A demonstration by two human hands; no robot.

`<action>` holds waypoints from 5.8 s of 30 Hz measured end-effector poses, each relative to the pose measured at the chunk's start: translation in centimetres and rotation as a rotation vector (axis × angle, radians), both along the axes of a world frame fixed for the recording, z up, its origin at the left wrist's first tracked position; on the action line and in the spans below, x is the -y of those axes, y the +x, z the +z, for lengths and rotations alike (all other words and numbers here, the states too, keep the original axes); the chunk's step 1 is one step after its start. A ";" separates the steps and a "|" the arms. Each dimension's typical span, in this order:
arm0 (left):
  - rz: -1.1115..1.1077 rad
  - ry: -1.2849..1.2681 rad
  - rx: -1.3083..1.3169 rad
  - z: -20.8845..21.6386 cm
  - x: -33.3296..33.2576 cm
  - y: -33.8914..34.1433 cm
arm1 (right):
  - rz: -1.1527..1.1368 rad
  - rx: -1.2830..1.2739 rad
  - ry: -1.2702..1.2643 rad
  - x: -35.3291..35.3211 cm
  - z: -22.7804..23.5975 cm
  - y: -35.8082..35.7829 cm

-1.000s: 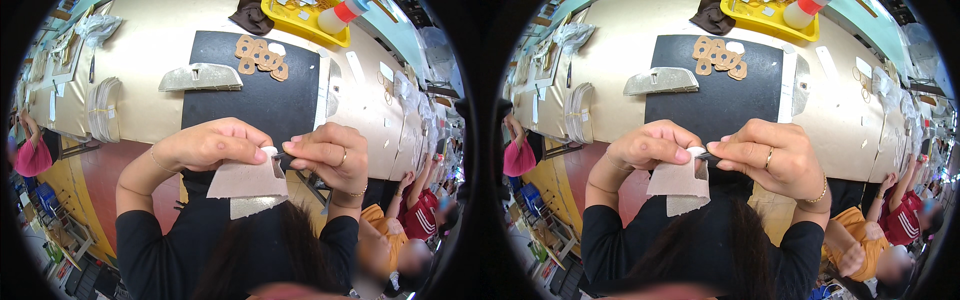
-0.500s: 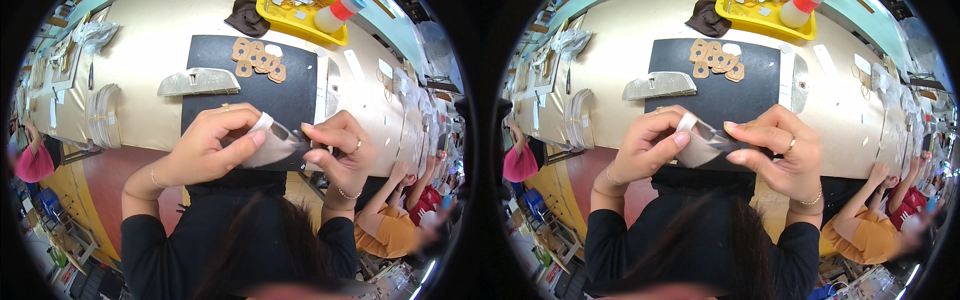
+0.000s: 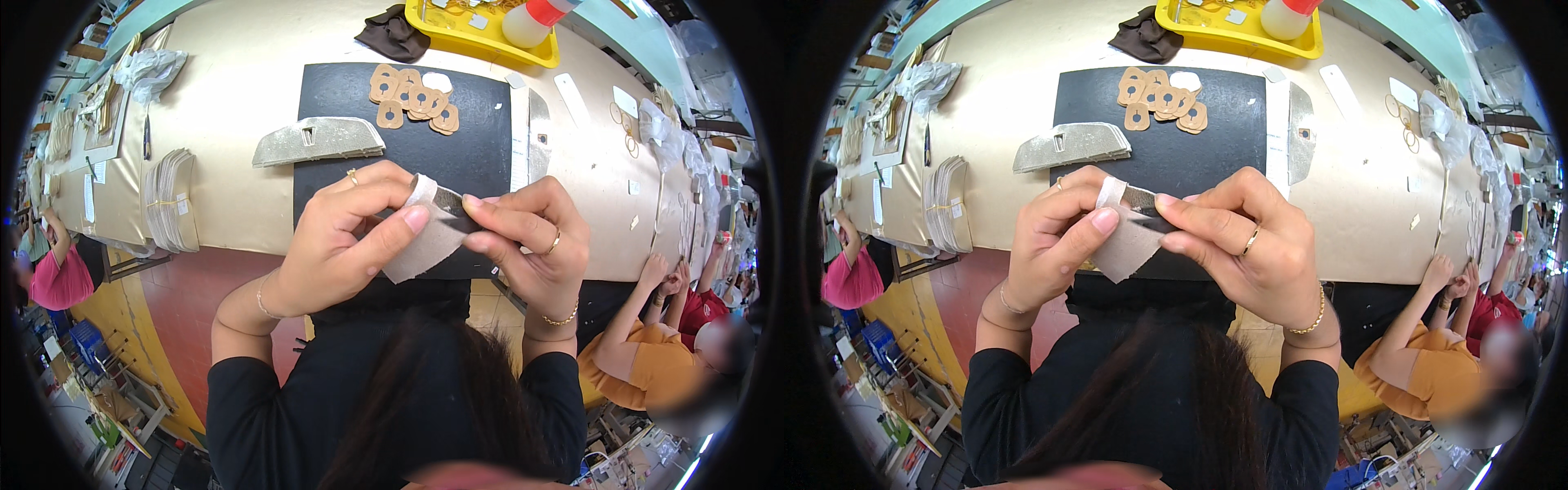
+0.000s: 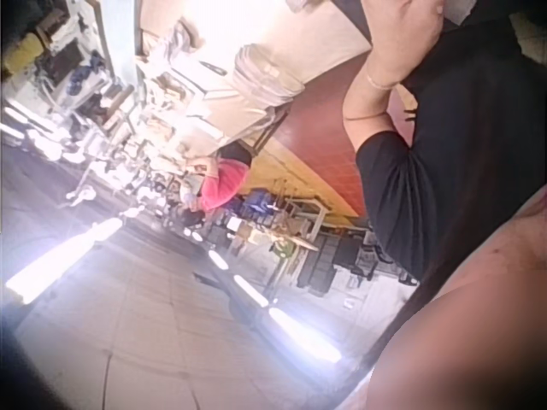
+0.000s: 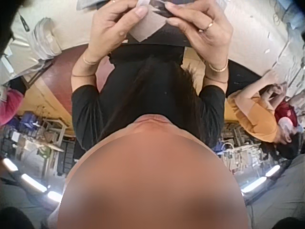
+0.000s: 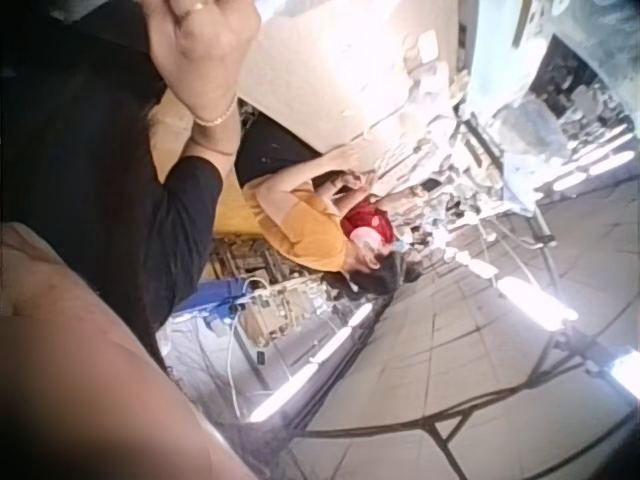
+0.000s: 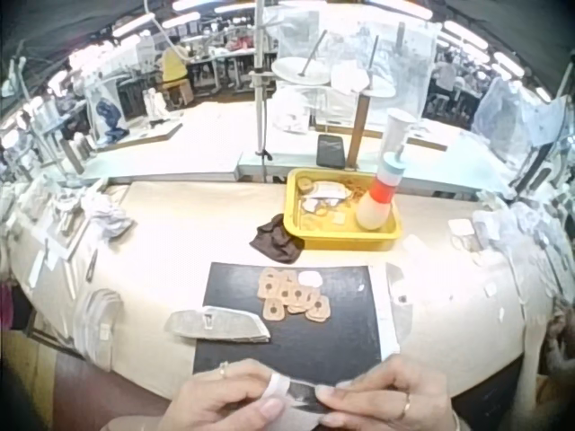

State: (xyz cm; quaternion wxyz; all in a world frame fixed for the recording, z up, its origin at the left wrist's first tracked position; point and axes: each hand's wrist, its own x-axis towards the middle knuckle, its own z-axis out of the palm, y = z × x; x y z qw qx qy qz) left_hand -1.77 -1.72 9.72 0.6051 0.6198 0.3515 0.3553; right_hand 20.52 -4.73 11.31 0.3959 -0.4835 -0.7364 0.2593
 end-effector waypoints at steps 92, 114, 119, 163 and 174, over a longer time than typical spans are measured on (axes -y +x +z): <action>-0.100 0.595 -0.606 -2.2 0.3 -0.9 | -0.431 -0.389 -0.134 -4.1 -9.0 3.9; -0.122 0.191 -0.338 -2.7 1.7 -0.9 | -0.278 0.217 -0.063 -9.5 -10.9 1.1; -0.060 0.066 -0.287 -2.6 1.4 -1.9 | -0.222 0.484 -0.118 -11.8 -11.9 -1.5; 0.213 -0.491 -0.197 -9.9 -1.2 0.8 | -0.143 0.040 -0.502 -3.3 -11.6 1.0; 0.295 -0.422 -0.331 -10.2 -1.0 1.6 | -0.153 0.142 -0.491 -3.8 -11.7 0.6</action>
